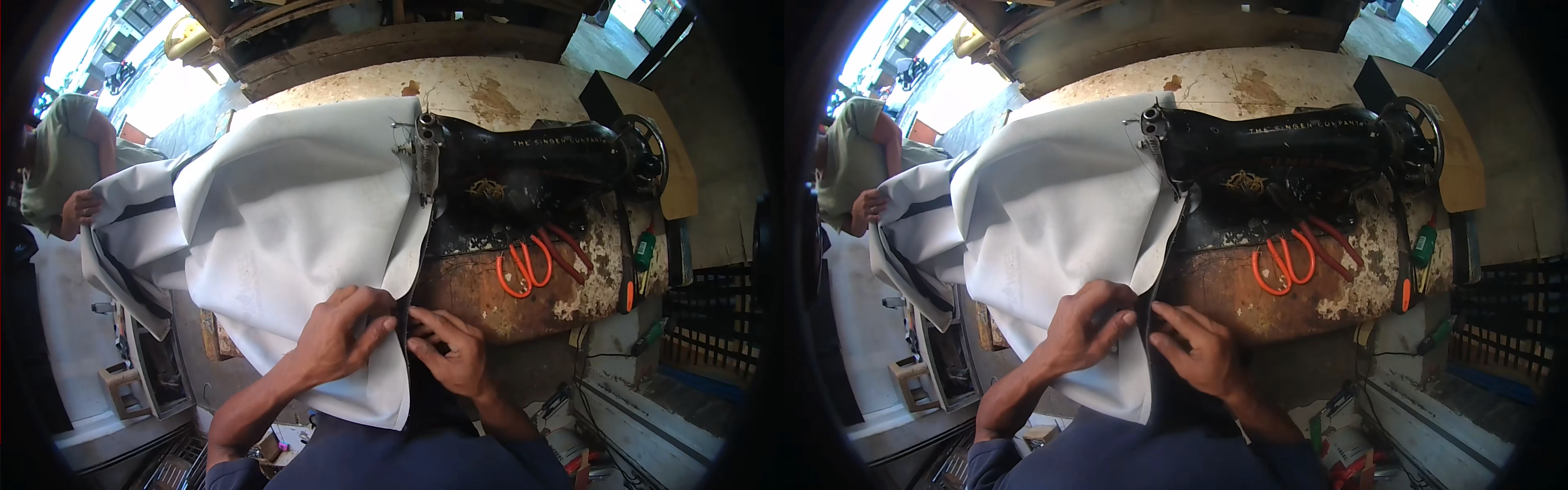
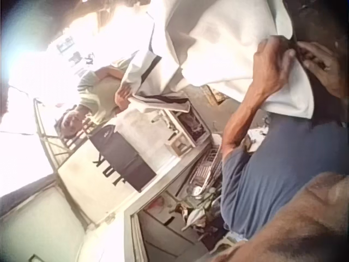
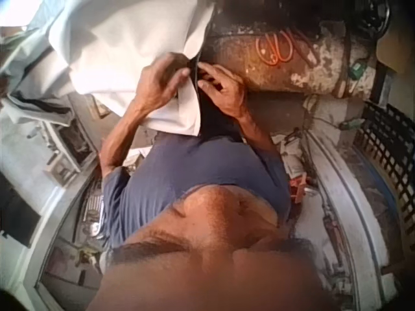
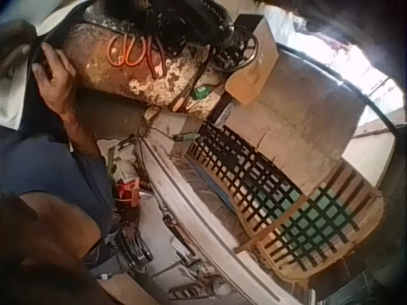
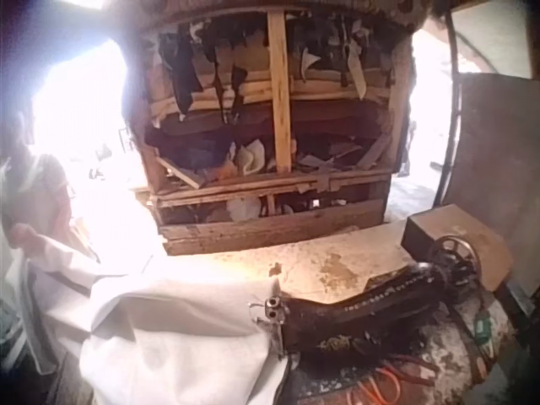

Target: The person trims the edge of a piece of white fabric using shears and then feeds the fabric through a vintage sewing machine, while another person assists by holding the other end of the fabric.

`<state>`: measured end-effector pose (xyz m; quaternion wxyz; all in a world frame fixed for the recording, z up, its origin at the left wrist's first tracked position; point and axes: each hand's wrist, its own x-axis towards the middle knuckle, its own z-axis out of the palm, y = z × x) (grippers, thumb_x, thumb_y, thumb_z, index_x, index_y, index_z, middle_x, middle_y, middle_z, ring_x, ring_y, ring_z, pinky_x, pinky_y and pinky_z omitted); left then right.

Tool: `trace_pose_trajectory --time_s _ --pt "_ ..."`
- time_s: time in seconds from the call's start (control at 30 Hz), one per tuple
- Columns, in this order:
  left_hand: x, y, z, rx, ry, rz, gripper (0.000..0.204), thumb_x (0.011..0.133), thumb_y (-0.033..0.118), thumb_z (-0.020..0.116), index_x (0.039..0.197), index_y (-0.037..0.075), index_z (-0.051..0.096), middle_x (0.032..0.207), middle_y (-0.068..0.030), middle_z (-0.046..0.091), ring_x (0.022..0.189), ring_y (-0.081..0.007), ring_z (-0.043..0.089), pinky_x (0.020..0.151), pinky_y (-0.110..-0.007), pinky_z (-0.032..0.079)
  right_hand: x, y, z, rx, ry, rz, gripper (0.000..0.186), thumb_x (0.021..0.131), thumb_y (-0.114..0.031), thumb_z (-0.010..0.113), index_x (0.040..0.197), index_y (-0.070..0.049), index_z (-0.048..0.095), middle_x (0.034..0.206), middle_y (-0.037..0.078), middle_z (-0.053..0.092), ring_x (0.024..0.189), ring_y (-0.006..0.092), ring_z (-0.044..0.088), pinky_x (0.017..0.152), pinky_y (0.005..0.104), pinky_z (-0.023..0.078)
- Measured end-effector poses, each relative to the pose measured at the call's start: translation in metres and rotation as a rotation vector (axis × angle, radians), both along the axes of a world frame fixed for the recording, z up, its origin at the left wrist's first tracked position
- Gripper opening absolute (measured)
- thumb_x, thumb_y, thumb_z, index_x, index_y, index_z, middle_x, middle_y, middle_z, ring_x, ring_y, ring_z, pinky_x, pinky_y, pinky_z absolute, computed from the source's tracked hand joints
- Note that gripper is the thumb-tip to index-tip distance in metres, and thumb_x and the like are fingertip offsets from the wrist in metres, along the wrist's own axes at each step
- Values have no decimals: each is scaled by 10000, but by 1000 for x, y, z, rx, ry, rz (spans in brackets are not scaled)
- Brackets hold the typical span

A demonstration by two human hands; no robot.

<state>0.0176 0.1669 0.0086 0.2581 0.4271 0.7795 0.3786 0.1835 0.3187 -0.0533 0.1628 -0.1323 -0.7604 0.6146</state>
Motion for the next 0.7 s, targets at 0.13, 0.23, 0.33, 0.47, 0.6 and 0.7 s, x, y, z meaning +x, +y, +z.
trace_pose_trajectory --time_s 0.13,0.23,0.33,0.47,0.6,0.7 --pt "10 -5 33 -147 -300 150 510 983 204 761 1372 -5 504 1163 -223 727 1084 -316 704 904 -403 551 -28 -20 5 138 70 -11 508 901 -65 802 1385 -18 654 1101 128 664 922 267 739 797 343 598" --pt "11 -20 13 -108 -553 306 504 997 79 728 1423 -6 471 1148 -118 733 992 -133 647 861 -294 518 -40 -24 4 167 98 23 520 906 -60 801 1399 -22 640 1099 114 649 887 230 737 771 335 614" --pt "7 -29 3 0 -789 393 444 1018 16 663 1426 -8 489 1183 -69 730 968 -68 611 839 -239 497 -42 -18 5 33 146 46 453 925 -44 779 1363 -33 663 1118 112 661 874 174 738 715 309 631" --pt "6 -30 -3 45 -769 371 433 1019 -8 624 1433 -13 496 1228 -86 711 1040 -89 618 897 -244 499 -43 -4 1 168 110 -53 378 938 -43 764 1312 -38 708 1115 128 676 858 226 739 759 336 612" --pt "6 -27 -6 87 -742 337 482 1012 -27 598 1479 -12 478 1306 -130 677 1121 -117 605 964 -261 492 -56 10 2 308 80 -82 314 932 -51 768 1243 -94 762 1089 106 680 900 229 723 768 345 604" --pt "7 -32 -7 101 -712 322 515 1005 -47 571 1506 -5 464 1333 -146 663 1152 -135 598 996 -284 488 -62 14 -7 508 183 -13 337 901 -37 778 1228 -118 776 1077 82 677 907 229 709 748 344 601"
